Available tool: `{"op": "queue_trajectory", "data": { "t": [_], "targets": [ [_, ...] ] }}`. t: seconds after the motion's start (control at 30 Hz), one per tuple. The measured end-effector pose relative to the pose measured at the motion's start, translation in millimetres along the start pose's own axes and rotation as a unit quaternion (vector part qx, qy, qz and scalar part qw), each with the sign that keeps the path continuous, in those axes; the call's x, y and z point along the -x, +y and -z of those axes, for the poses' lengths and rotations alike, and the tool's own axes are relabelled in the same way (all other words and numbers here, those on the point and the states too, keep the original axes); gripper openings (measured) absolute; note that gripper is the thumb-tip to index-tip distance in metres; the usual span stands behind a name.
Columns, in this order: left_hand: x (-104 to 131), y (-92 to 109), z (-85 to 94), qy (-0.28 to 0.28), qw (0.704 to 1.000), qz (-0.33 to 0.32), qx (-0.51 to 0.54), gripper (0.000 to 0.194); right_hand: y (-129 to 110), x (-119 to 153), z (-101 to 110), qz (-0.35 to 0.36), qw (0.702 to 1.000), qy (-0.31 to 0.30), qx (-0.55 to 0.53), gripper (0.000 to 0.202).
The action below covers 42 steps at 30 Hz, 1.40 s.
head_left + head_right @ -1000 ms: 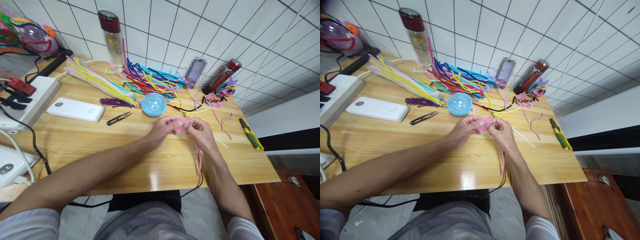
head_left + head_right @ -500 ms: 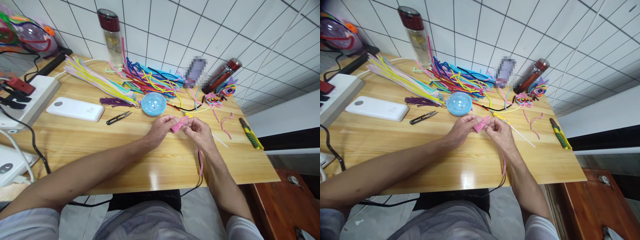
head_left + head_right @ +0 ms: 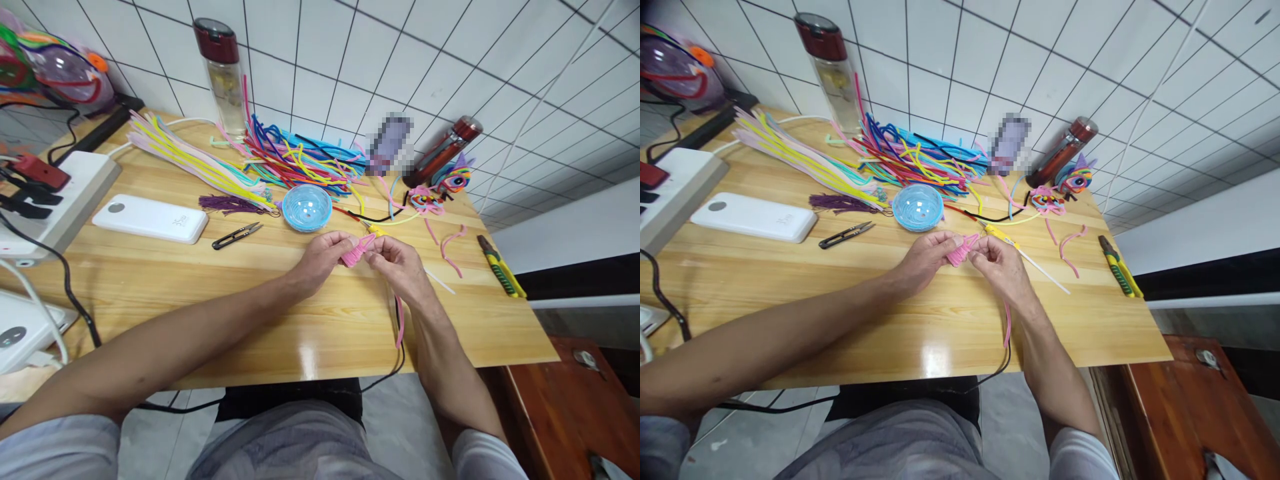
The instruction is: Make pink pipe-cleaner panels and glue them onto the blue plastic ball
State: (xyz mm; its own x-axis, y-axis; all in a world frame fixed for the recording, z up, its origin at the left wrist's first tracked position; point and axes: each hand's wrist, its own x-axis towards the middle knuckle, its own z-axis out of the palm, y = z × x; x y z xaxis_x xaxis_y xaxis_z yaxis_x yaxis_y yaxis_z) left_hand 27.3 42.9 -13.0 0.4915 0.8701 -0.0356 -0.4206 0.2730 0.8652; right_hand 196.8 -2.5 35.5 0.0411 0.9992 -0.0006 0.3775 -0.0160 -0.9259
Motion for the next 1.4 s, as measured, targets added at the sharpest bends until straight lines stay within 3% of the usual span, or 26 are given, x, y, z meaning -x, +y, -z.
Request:
{"op": "queue_trajectory", "data": {
  "t": [0.33, 0.8, 1.07, 1.4],
  "targets": [
    [-1.3, -2.3, 1.9, -0.003, 1.0, -0.014, -0.024, 0.03, 4.5, -0.1, -5.4, 0.002, 1.0, 0.019, 0.008, 0.029],
    [1.9, -4.5, -0.5, -0.003, 1.0, 0.0, 0.021, 0.033, 7.7, -1.9, -5.0, 0.017, 0.998, 0.053, 0.005, 0.022],
    [3.3, 0.8, -0.5, -0.023, 0.999, -0.032, -0.034, 0.032, 5.2, -2.3, -7.4, 0.019, 0.998, 0.047, -0.043, 0.02],
    [5.0, -0.4, -0.6, -0.014, 0.996, -0.028, -0.086, 0.033, 0.6, -1.5, -5.0, 0.03, 0.998, 0.043, -0.02, 0.013]
  ]
}}
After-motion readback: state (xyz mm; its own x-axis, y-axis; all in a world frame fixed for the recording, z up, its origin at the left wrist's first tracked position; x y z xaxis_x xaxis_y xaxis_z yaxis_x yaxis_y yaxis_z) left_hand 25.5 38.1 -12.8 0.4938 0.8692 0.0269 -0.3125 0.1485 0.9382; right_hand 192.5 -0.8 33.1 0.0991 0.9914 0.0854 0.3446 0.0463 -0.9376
